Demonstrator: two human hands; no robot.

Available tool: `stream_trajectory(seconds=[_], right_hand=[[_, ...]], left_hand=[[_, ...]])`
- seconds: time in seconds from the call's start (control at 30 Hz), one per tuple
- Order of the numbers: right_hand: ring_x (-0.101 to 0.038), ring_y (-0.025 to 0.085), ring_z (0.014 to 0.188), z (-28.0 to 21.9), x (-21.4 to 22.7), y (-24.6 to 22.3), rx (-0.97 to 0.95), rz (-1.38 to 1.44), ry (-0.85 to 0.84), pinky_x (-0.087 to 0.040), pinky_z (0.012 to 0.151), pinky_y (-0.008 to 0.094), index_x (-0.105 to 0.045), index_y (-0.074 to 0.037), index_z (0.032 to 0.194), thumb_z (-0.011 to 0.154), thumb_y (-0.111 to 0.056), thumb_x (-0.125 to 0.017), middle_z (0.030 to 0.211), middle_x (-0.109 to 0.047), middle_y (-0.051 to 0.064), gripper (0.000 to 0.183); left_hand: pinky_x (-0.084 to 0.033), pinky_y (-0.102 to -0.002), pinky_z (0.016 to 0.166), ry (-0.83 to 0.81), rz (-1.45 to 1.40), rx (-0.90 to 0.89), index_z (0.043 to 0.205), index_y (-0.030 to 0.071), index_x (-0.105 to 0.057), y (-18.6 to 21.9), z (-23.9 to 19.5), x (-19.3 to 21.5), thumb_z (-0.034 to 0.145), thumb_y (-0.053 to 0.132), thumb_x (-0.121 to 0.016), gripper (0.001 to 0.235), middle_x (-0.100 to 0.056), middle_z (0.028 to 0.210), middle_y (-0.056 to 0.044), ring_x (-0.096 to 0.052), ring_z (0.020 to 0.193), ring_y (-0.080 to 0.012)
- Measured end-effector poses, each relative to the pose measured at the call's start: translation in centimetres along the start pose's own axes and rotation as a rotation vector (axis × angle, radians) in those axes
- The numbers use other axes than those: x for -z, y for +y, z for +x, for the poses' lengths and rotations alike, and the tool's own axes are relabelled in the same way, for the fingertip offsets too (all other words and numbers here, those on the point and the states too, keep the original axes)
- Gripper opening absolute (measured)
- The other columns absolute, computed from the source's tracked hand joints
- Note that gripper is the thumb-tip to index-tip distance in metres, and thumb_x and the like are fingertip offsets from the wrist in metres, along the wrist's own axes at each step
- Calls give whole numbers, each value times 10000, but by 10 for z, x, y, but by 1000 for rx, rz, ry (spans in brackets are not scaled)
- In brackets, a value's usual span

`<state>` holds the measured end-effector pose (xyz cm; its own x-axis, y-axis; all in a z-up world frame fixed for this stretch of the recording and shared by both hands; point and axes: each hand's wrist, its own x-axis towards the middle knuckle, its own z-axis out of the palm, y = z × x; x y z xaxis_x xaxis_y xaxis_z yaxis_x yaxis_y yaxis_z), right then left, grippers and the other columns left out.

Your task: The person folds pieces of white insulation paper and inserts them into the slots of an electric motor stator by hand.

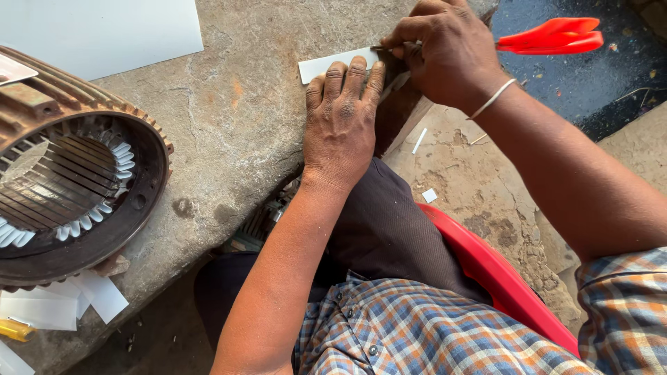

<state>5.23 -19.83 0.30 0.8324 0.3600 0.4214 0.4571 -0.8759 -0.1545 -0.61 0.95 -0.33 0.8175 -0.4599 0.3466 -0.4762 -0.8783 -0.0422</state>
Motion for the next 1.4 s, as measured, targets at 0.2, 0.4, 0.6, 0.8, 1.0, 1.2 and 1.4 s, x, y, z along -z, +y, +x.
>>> stream_trajectory(seconds=[0.2, 0.4, 0.6, 0.8, 1.0, 1.2, 1.4], right_hand=[[-632, 250, 1108, 2, 4, -6, -20, 51, 21, -527, 869, 420, -829, -234, 1144, 1002, -156, -763, 1149, -728, 15, 175], [-645, 240, 927, 4, 11, -5, -67, 121, -135, -497, 722, 399, -803, -229, 1140, 1026, -116, -715, 1035, -712, 24, 183], [-672, 194, 1016, 2, 17, 7, 171, 98, -87, -544, 801, 359, -826, -222, 1135, 1008, -63, -727, 1065, -713, -19, 226], [-659, 230, 1053, -8, 17, 14, 240, 150, -99, -553, 866, 366, -807, -209, 1137, 1006, -86, -753, 1080, -681, 3, 187], [-659, 261, 1041, -5, 36, 14, 317, 201, -139, -542, 889, 397, -809, -209, 1142, 919, -47, -744, 1060, -700, 38, 283], [-657, 228, 1044, 17, 19, -19, 371, 345, -77, -528, 946, 412, -777, -198, 1255, 1041, -103, -757, 1102, -710, 69, 236], [-658, 258, 1031, 40, -7, -106, 525, 188, 9, -519, 923, 432, -793, -189, 1216, 959, -82, -766, 1064, -731, 80, 279]], left_hand=[[-306, -516, 1191, 31, -18, 57, 1495, 225, -523, 2, -3, 0, 942, 138, -577, 562, -486, 1465, -136, -426, 1390, -330], [-293, -512, 1225, -57, 18, 71, 1515, 159, -500, 1, 1, -7, 974, 102, -545, 546, -472, 1504, -144, -424, 1423, -329], [-299, -533, 1218, -29, 32, 41, 1497, -45, -454, 0, 4, -6, 986, 143, -554, 553, -465, 1515, -219, -408, 1437, -383], [-326, -531, 1210, -38, 78, 40, 1498, -36, -450, 4, 0, -13, 975, 154, -548, 565, -484, 1502, -212, -433, 1420, -376], [-438, -520, 1092, 93, 108, 50, 1367, 10, -557, 4, 3, -12, 918, 226, -577, 499, -595, 1377, -159, -557, 1293, -346], [-524, -416, 736, 351, 5, -142, 1092, 129, -653, 12, -35, 22, 1030, 277, -641, 161, -628, 845, -67, -630, 791, -255], [-548, -368, 823, 452, -462, 71, 1247, 70, -695, 19, -133, 91, 1023, 79, -690, 224, -706, 973, -60, -680, 892, -220]])
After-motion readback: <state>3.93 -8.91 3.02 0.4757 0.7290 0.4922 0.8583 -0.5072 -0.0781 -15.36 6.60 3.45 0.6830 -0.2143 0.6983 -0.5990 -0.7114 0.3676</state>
